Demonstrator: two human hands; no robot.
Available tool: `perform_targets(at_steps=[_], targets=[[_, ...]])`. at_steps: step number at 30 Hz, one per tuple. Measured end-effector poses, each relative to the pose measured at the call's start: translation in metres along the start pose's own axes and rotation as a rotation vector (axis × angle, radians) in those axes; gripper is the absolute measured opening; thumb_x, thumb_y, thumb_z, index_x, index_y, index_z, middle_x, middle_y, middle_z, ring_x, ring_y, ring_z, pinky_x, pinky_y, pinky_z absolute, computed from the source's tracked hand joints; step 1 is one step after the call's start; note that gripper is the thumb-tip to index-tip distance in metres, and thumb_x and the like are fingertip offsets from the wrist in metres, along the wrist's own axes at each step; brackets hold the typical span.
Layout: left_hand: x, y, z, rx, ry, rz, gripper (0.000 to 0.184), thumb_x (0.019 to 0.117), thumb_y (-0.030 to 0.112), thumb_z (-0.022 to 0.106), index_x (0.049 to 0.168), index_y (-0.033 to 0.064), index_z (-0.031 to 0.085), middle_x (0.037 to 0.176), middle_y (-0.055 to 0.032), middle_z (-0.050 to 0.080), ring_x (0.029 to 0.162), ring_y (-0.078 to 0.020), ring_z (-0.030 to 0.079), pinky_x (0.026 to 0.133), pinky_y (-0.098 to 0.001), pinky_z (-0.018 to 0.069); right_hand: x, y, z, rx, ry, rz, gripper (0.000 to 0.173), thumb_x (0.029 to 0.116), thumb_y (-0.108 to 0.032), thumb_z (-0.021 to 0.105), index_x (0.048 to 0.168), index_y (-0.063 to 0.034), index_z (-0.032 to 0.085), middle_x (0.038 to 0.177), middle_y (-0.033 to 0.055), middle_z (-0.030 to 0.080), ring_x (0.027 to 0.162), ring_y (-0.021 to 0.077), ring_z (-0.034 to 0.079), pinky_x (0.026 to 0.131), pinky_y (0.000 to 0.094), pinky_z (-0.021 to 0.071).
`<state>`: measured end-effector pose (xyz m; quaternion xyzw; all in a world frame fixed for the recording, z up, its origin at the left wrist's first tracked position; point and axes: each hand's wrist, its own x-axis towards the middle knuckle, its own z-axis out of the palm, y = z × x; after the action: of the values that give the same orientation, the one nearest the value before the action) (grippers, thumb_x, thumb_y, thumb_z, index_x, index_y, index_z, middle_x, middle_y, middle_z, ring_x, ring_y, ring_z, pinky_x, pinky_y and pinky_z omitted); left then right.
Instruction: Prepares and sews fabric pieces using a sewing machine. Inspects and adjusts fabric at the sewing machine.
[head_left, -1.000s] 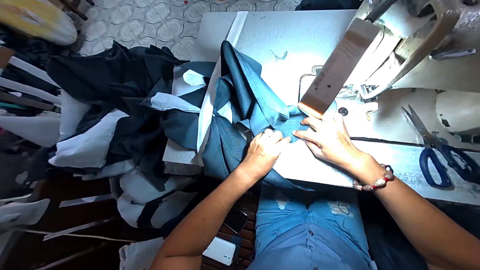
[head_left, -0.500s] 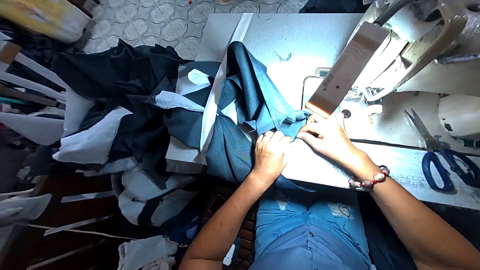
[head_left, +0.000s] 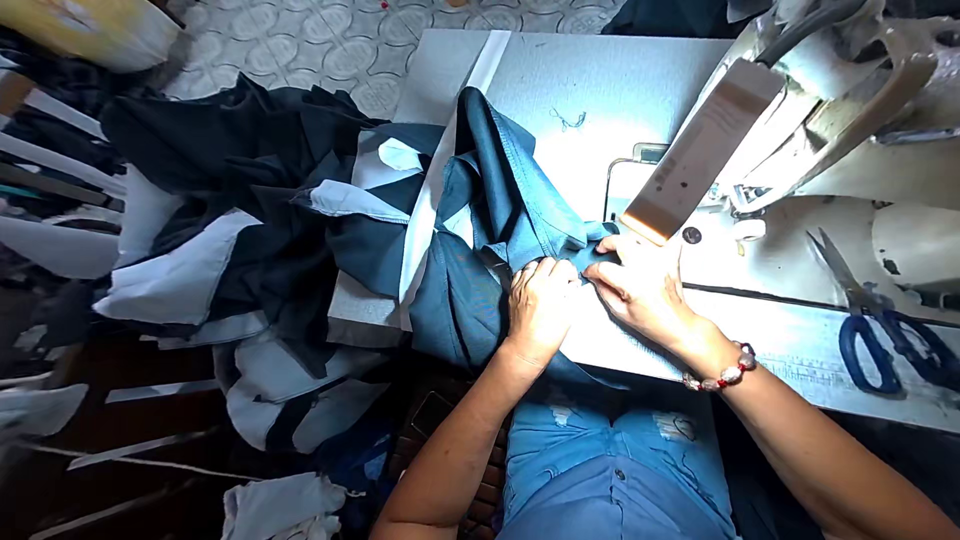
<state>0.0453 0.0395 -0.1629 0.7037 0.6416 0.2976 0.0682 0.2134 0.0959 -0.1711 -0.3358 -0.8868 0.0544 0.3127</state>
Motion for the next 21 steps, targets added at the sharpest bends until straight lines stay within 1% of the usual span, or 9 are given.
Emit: perform_targets(at_steps=[3, 5, 7, 9, 10, 12, 13, 17, 21], targets=[[-0.002, -0.007, -0.001, 0.018, -0.022, 0.057, 0.012, 0.092, 0.01, 0.067, 0.089, 0.0035, 0.076, 0.085, -0.0129, 0.069, 0.087, -0.0311, 0.069, 0.08, -0.0479, 0.0553, -0.002, 0.001, 0.0, -0.013, -0.057, -0.056, 0.023, 0.0931, -0.027, 0.059, 0.091, -0.0175, 0.08, 0.114, 0.0116, 0.072, 0.107, 0.0375, 0.062, 0.087, 0.0565, 0.0398], [-0.003, -0.012, -0.003, 0.046, -0.03, 0.138, 0.015, 0.0938, 0.014, 0.066, 0.092, 0.0036, 0.077, 0.087, -0.0131, 0.069, 0.089, -0.0315, 0.069, 0.08, -0.0466, 0.0563, -0.003, 0.002, 0.003, -0.021, -0.058, -0.063, 0.022, 0.0947, -0.026, 0.06, 0.092, -0.0167, 0.08, 0.117, 0.0108, 0.073, 0.113, 0.0387, 0.061, 0.088, 0.0572, 0.0406], [-0.003, -0.019, -0.006, 0.099, -0.014, 0.282, 0.018, 0.0941, 0.017, 0.066, 0.099, 0.0035, 0.077, 0.1, -0.0148, 0.071, 0.099, -0.0338, 0.069, 0.084, -0.0468, 0.0561, -0.001, 0.004, 0.006, -0.035, -0.037, -0.081, 0.021, 0.0948, -0.024, 0.06, 0.089, -0.0146, 0.077, 0.117, 0.0101, 0.073, 0.116, 0.0394, 0.062, 0.087, 0.0571, 0.0433], [-0.005, -0.025, -0.008, 0.226, 0.077, 0.44, 0.023, 0.0971, 0.022, 0.063, 0.111, 0.0083, 0.077, 0.119, -0.0136, 0.072, 0.115, -0.0335, 0.066, 0.096, -0.0469, 0.0502, 0.002, 0.005, 0.007, 0.005, -0.051, -0.065, 0.024, 0.0962, -0.024, 0.057, 0.088, -0.0118, 0.075, 0.116, 0.0111, 0.072, 0.117, 0.0402, 0.061, 0.089, 0.0593, 0.0424], [-0.007, -0.027, -0.009, 0.276, 0.158, 0.506, 0.022, 0.0976, 0.021, 0.063, 0.111, 0.012, 0.078, 0.121, -0.0112, 0.073, 0.118, -0.0313, 0.064, 0.099, -0.0455, 0.0456, 0.004, 0.006, 0.007, 0.043, -0.073, -0.04, 0.024, 0.096, -0.024, 0.056, 0.087, -0.0109, 0.074, 0.117, 0.012, 0.071, 0.118, 0.0408, 0.06, 0.092, 0.0617, 0.0409], [-0.011, -0.028, -0.01, 0.309, 0.269, 0.592, 0.016, 0.0962, 0.016, 0.065, 0.103, 0.0151, 0.079, 0.112, -0.0072, 0.073, 0.112, -0.0254, 0.06, 0.097, -0.0408, 0.0368, 0.005, 0.008, 0.007, 0.09, -0.108, 0.009, 0.026, 0.0962, -0.026, 0.054, 0.087, -0.0116, 0.074, 0.118, 0.0119, 0.07, 0.122, 0.0409, 0.058, 0.096, 0.0638, 0.0382], [-0.012, -0.028, -0.01, 0.305, 0.273, 0.606, 0.016, 0.0953, 0.014, 0.065, 0.1, 0.0153, 0.08, 0.107, -0.0061, 0.074, 0.107, -0.0237, 0.061, 0.094, -0.0396, 0.0369, 0.005, 0.009, 0.006, 0.105, -0.12, 0.023, 0.027, 0.0965, -0.027, 0.054, 0.087, -0.0117, 0.074, 0.118, 0.0121, 0.069, 0.123, 0.0409, 0.057, 0.097, 0.0643, 0.0372], [-0.008, -0.028, -0.009, 0.296, 0.161, 0.544, 0.019, 0.0939, 0.009, 0.063, 0.102, 0.0093, 0.08, 0.1, -0.008, 0.076, 0.096, -0.0264, 0.068, 0.086, -0.0415, 0.0462, 0.004, 0.009, 0.004, 0.125, -0.137, 0.037, 0.026, 0.0971, -0.027, 0.055, 0.089, -0.0123, 0.075, 0.118, 0.0116, 0.069, 0.123, 0.0411, 0.056, 0.097, 0.0647, 0.0365], [-0.001, -0.029, -0.006, 0.257, 0.139, 0.533, 0.017, 0.0917, 0.004, 0.064, 0.099, 0.0037, 0.079, 0.086, -0.0113, 0.073, 0.084, -0.0283, 0.068, 0.082, -0.0423, 0.0493, 0.001, 0.011, 0.008, 0.131, -0.113, 0.023, 0.024, 0.0965, -0.025, 0.055, 0.089, -0.0129, 0.075, 0.117, 0.0118, 0.07, 0.124, 0.0411, 0.056, 0.099, 0.0634, 0.0353]])
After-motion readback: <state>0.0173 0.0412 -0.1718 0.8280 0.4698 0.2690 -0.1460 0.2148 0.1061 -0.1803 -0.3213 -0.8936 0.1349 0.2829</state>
